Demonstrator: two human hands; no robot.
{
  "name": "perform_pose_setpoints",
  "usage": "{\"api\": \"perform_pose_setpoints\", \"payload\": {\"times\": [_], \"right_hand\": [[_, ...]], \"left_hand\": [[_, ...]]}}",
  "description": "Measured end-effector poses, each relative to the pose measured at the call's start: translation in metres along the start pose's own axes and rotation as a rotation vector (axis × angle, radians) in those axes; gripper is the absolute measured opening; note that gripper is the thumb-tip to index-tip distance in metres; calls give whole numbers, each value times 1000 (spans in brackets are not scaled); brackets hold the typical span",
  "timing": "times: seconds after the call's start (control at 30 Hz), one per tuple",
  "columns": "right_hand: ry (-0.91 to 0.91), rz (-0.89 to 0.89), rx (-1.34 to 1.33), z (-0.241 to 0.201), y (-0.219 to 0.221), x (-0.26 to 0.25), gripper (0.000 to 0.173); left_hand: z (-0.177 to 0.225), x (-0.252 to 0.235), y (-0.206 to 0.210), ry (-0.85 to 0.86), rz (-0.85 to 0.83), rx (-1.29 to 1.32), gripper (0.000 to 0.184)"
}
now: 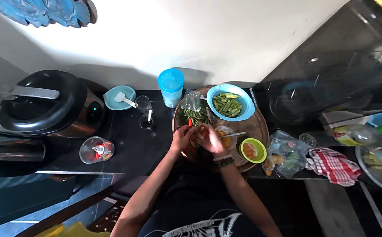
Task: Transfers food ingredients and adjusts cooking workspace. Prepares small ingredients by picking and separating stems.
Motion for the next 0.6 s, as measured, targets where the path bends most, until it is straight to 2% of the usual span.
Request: {"api": "perform_pose_setpoints", "payload": {"times": [0.1,0.17,0.23,0.3,0.4,0.47,0.53,0.6], "right_hand": [[-179,51,577,-10,-2,5,23],[-233,4,927,-17,0,11,29],[-313,69,1134,-18,0,10,29],[-398,168,1177,-16,-1,7,30],[-312,197,928,-14,4,11,27],[-148,115,470,-10,5,9,22],[-1,9,20,-10,4,8,30],[12,-13,-147,-11,-6,5,28]], "left_hand": [[0,2,-1,-114,-89,-298,32],[2,3,1,-124,-127,-365,32],[3,5,3,-131,-95,-352,30],[8,5,0,-107,-11,-321,26],[12,5,-5,12,62,-284,16],[10,3,-7,214,43,-209,12],[11,-2,-6,389,-37,-85,11],[12,-8,-5,449,-51,-180,10]]}}
Point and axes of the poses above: each hand's wrist, its own x-axis away from the middle knuckle, its own y-axis out of the palm, z = x × y, the point moved 2 cm from there along -x, towards the middle knuckle, and after that the axes turned 2 degrees about -z, right-handed, at the moved point
